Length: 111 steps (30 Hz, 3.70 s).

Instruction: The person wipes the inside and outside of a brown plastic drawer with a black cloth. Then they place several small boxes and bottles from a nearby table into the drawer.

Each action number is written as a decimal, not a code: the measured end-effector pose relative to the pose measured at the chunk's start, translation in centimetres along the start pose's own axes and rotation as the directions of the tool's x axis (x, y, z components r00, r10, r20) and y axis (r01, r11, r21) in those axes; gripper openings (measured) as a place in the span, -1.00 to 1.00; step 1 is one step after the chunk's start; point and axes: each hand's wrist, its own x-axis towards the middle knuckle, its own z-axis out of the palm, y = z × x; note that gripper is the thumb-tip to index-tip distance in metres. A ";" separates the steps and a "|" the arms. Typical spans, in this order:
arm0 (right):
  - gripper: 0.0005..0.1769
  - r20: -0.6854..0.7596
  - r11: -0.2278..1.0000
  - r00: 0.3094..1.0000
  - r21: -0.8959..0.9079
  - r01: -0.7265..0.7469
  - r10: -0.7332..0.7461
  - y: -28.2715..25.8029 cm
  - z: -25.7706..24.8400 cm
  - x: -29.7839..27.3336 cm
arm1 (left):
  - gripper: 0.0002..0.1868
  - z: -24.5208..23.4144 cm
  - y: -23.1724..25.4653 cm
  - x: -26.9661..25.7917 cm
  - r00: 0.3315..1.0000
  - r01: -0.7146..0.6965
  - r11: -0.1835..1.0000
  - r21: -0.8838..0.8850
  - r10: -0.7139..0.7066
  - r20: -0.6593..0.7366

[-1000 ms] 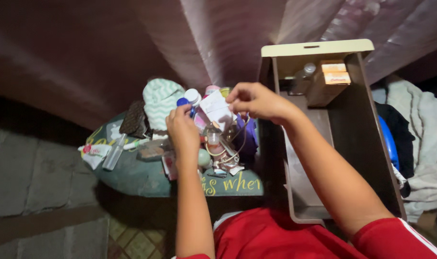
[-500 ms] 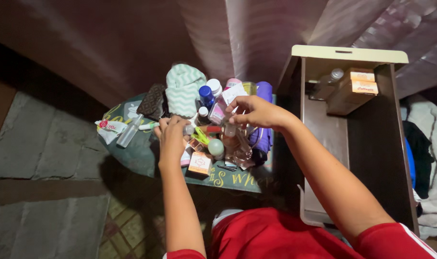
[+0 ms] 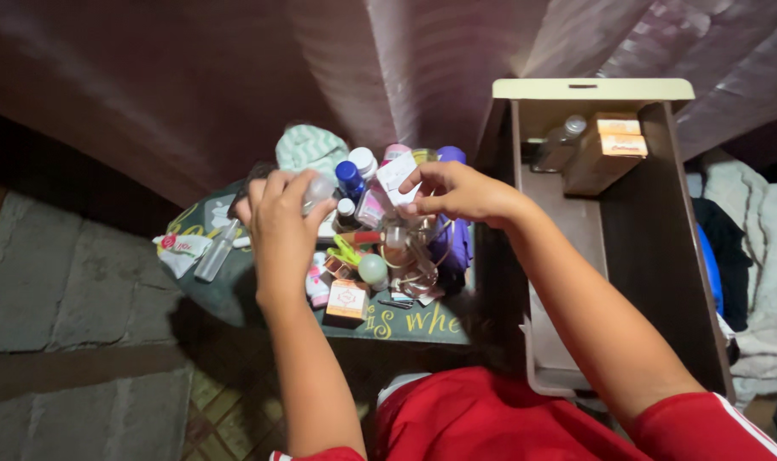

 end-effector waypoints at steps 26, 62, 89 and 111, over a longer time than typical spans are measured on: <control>-0.75 -0.607 0.726 0.651 0.677 0.121 0.457 10.2 -13.8 -12.9 | -0.54 22.4 24.9 8.9 0.940 -0.304 0.746 -0.592 0.337 -0.057; -0.69 -0.608 0.648 0.614 0.736 0.198 0.503 18.2 -13.8 -10.2 | -0.52 34.6 23.7 8.7 0.887 0.007 0.919 -0.394 0.177 0.427; -0.75 -0.433 0.755 0.879 -0.640 -0.144 -0.199 -2.8 -3.4 -6.0 | -0.81 11.3 7.1 2.4 0.998 -0.065 0.897 -0.436 0.052 -0.041; -0.32 -0.023 0.354 0.868 -0.918 0.178 -0.496 -0.4 2.5 4.2 | -0.53 10.8 2.5 -5.6 0.972 0.217 0.947 -0.237 -0.188 0.140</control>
